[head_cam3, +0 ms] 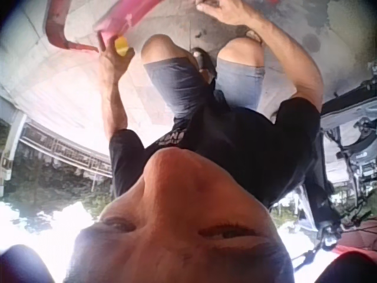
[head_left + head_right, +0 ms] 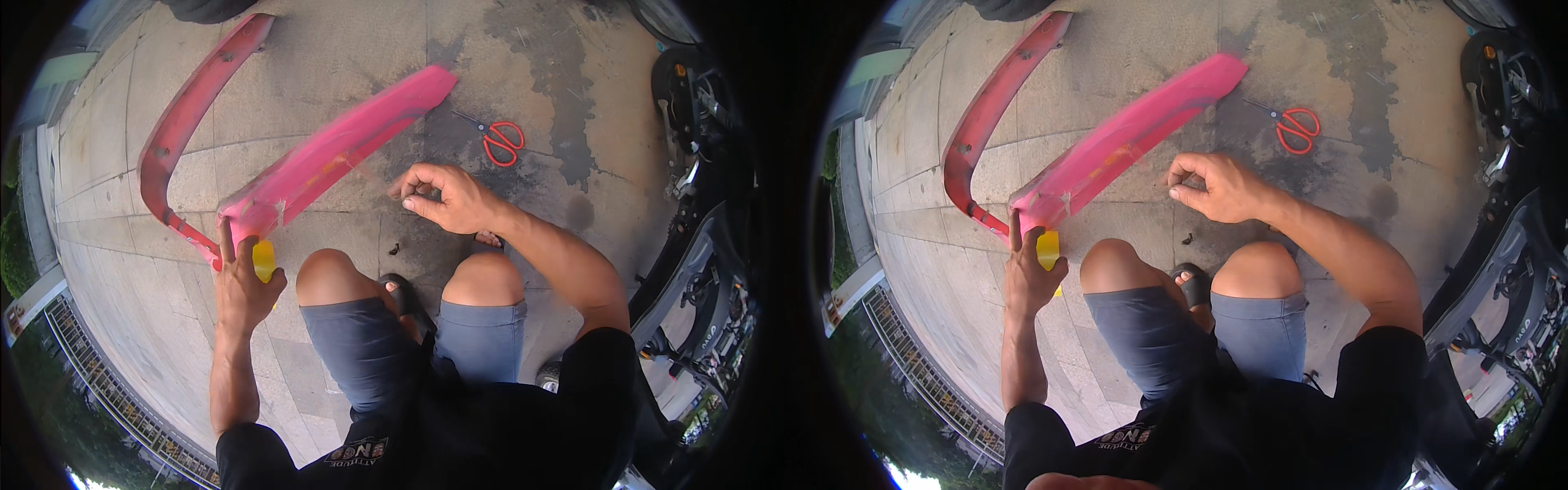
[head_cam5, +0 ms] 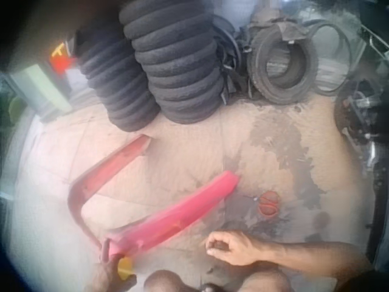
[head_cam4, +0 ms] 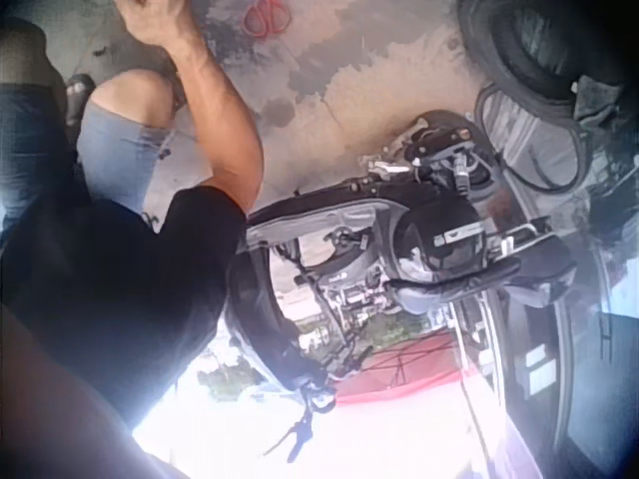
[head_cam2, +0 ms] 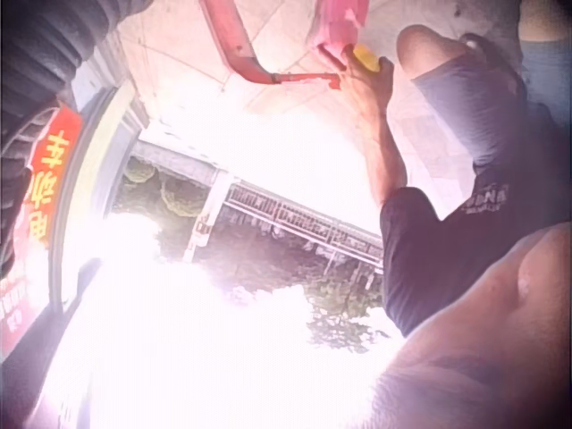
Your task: The person applies yellow tape to a pink motorcycle fender, smooths it, and trims the edges with scissors. They then use a utility knife to score or cut the taped area. The fender remains on the ground throughout the task.
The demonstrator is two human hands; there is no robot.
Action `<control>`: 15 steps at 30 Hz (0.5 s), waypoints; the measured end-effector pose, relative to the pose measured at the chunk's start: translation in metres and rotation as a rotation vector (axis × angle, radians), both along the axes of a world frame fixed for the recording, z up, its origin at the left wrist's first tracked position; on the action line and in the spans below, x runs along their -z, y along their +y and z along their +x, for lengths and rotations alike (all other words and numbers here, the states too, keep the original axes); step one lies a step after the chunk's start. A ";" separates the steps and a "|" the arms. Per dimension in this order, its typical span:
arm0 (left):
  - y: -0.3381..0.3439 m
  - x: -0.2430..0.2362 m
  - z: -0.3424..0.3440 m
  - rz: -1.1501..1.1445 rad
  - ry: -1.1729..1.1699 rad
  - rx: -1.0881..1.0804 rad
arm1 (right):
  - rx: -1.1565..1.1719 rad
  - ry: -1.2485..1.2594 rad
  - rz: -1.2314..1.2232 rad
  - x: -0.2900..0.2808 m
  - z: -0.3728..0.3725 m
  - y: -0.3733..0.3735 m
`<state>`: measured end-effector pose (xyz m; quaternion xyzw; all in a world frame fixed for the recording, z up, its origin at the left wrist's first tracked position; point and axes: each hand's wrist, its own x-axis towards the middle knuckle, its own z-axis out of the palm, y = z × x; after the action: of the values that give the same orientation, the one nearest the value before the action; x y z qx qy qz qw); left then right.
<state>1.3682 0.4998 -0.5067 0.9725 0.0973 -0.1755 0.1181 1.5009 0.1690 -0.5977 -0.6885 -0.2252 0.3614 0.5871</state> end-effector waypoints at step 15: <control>0.026 0.016 0.012 -0.075 0.066 0.051 | 0.134 0.134 -0.173 -0.008 0.018 0.009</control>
<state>1.3803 0.5260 -0.5228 0.9633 0.0698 -0.2138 0.1468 1.5190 0.1783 -0.5902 -0.7243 -0.1068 0.3846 0.5622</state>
